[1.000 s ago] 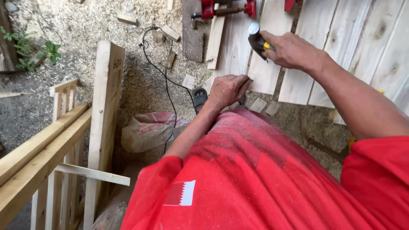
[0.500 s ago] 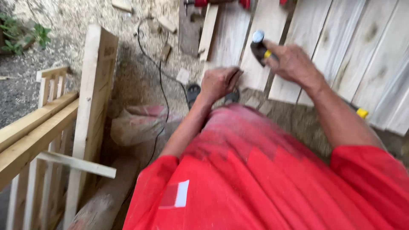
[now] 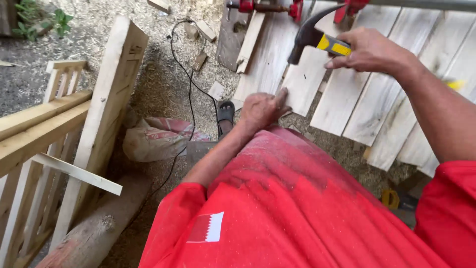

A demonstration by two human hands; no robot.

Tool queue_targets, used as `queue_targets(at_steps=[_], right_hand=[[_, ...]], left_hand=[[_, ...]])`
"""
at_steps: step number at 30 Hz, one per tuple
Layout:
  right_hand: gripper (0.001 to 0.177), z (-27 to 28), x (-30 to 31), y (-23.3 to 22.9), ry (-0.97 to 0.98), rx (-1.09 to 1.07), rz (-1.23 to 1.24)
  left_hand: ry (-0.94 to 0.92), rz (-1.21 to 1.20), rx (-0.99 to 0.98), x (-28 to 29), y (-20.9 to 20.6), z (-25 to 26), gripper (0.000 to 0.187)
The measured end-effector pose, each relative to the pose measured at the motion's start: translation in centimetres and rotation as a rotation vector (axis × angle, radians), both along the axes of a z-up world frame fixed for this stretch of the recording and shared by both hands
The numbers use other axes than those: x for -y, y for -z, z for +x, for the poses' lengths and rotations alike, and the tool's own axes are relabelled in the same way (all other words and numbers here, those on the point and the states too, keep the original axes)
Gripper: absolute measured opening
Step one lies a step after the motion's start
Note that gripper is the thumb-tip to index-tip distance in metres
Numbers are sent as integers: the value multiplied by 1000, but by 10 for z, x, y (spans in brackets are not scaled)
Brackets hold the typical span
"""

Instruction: The person hammers nails into wooden slats laid across a work surface, using a claw hammer. They retrieve nails from a yellow bucket, position each nail on a slat by hand, drive it in, and adjust a bar clamp holding the slats in place while working along the panel.

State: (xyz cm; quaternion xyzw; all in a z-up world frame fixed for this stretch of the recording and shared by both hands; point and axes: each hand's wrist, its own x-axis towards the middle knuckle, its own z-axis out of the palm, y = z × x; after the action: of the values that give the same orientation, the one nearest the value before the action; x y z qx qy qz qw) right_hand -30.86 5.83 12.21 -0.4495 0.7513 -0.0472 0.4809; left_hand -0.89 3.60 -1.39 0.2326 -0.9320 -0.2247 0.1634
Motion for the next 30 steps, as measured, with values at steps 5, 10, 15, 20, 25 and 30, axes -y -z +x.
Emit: queue_targets(at_steps=[5,10,15,20,25,30], right_hand=[[54,26,31,-43,-452,-556,-220],[42,57,60,-46,-586,-630,-33],[47,38,82,-28,-694,-625,161],[45,56,66,-43,-580,-537,-90],[41,71,56,-74,-682,-730,53],[40,78,30,-79,-611,-707,-251]], left_hand=[[-42,-26,-36,-13,6,-1,48],[-41,-35,-103,-13,4,5,43],[-64,-38,-110,-11,4,0,40],[-66,17,-117,-12,2,2,39],[-45,-21,-131,-11,6,1,42],[-46,6,-122,-7,7,-2,39]])
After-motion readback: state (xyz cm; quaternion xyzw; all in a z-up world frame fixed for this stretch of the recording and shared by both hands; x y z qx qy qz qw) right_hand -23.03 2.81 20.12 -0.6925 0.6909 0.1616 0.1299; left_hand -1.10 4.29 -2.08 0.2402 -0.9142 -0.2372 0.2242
